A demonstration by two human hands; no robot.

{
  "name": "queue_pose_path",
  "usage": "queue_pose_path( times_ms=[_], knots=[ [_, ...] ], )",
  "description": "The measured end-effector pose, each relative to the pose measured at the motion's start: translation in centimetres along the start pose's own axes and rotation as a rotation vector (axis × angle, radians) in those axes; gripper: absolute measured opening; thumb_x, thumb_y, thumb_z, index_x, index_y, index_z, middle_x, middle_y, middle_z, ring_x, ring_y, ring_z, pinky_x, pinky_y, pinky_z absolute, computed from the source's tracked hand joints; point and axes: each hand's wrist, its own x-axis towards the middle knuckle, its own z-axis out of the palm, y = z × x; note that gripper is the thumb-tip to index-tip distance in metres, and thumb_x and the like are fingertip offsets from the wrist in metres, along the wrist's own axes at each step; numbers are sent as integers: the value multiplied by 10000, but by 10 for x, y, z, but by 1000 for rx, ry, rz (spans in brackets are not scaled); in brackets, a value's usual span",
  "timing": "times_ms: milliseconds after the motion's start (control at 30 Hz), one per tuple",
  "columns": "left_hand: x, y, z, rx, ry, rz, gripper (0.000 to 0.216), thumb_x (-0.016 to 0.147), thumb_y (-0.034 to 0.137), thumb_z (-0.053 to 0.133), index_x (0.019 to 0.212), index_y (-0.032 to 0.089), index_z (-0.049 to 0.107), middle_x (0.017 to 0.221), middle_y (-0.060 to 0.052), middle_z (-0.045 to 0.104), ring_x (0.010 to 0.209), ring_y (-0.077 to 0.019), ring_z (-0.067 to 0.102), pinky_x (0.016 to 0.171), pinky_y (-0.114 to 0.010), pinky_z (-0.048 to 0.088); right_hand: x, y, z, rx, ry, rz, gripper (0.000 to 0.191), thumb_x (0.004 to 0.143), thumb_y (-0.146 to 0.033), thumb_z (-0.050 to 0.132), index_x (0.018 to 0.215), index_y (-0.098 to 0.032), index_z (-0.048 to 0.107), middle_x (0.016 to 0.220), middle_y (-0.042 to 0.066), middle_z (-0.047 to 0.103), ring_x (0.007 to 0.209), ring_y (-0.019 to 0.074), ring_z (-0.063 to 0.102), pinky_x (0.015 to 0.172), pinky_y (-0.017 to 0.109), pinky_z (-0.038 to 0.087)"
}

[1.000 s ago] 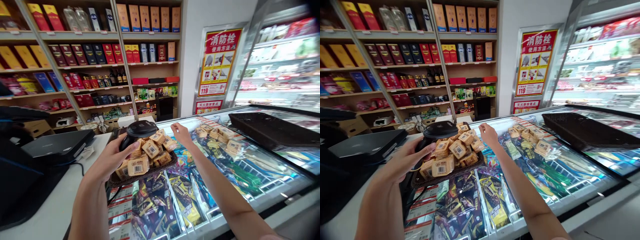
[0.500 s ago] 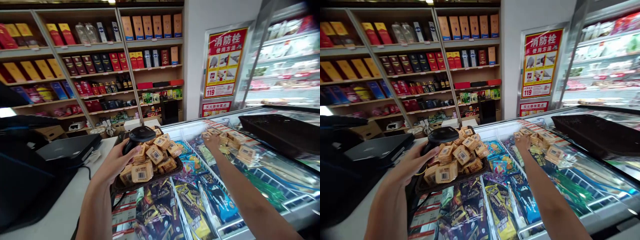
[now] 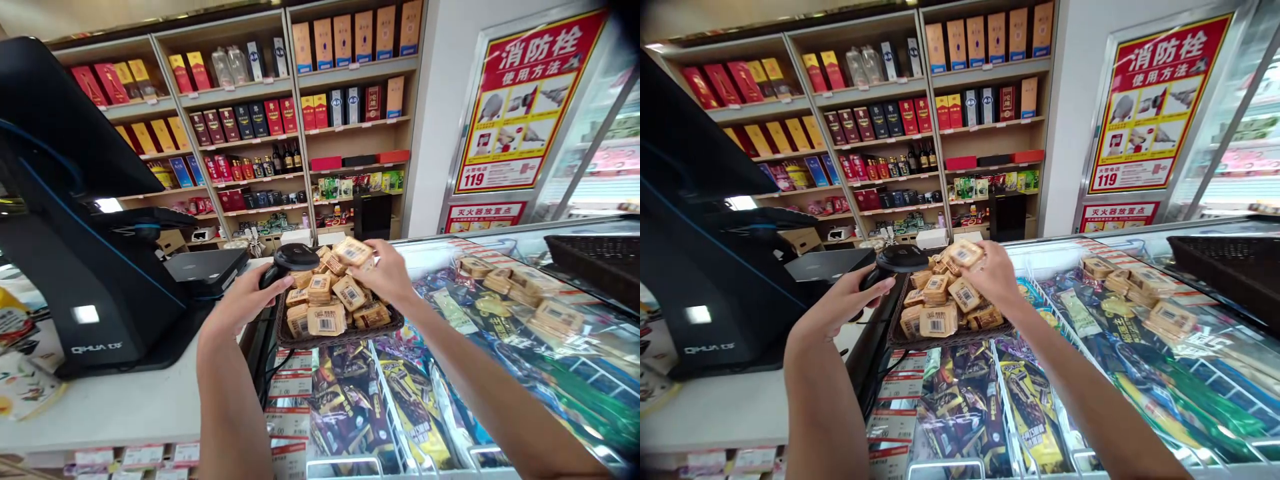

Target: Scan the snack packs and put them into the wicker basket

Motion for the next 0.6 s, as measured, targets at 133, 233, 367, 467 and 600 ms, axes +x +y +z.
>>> queue_pose_path(
  times_ms=[133, 233, 367, 467, 600],
  knots=[
    [-5, -3, -5, -20, -19, 8, 471, 784, 612, 694, 1034, 214, 668, 738, 9, 557, 652, -141, 481, 527, -215, 334, -14, -37, 25, 1, -11, -102, 487, 732, -354, 751, 1168, -201, 598, 1178, 130, 670, 1112, 321, 597, 963, 441, 470],
    [-6, -4, -6, -37, -28, 48, 457, 802, 605, 688, 1024, 207, 663, 733, 18, 539, 656, -137, 469, 544, -217, 333, -20, -38, 34, 0, 9, -119, 489, 750, -328, 735, 1197, -197, 585, 1220, 139, 654, 1151, 327, 579, 988, 448, 454],
    [-6, -2, -3, -65, 6, 112, 421, 810, 591, 686, 962, 200, 648, 719, 27, 520, 644, -132, 467, 566, -226, 340, -23, -38, 39, -13, -4, -136, 485, 736, -291, 731, 1183, -174, 582, 1183, 143, 668, 1127, 329, 584, 980, 442, 446],
    [-5, -1, -1, -71, 30, 114, 414, 807, 596, 686, 914, 200, 635, 707, 25, 519, 628, -136, 483, 560, -234, 343, -23, -41, 42, -7, -8, -133, 475, 732, -299, 731, 1164, -169, 584, 1166, 144, 669, 1105, 326, 590, 961, 432, 450],
    [-3, -3, -1, -84, 57, 86, 419, 800, 594, 695, 924, 197, 641, 695, 22, 532, 613, -130, 493, 538, -227, 341, -17, -43, 45, -32, -8, -70, 470, 740, -336, 735, 1162, -188, 587, 1156, 133, 656, 1102, 320, 591, 945, 419, 454]
  ],
)
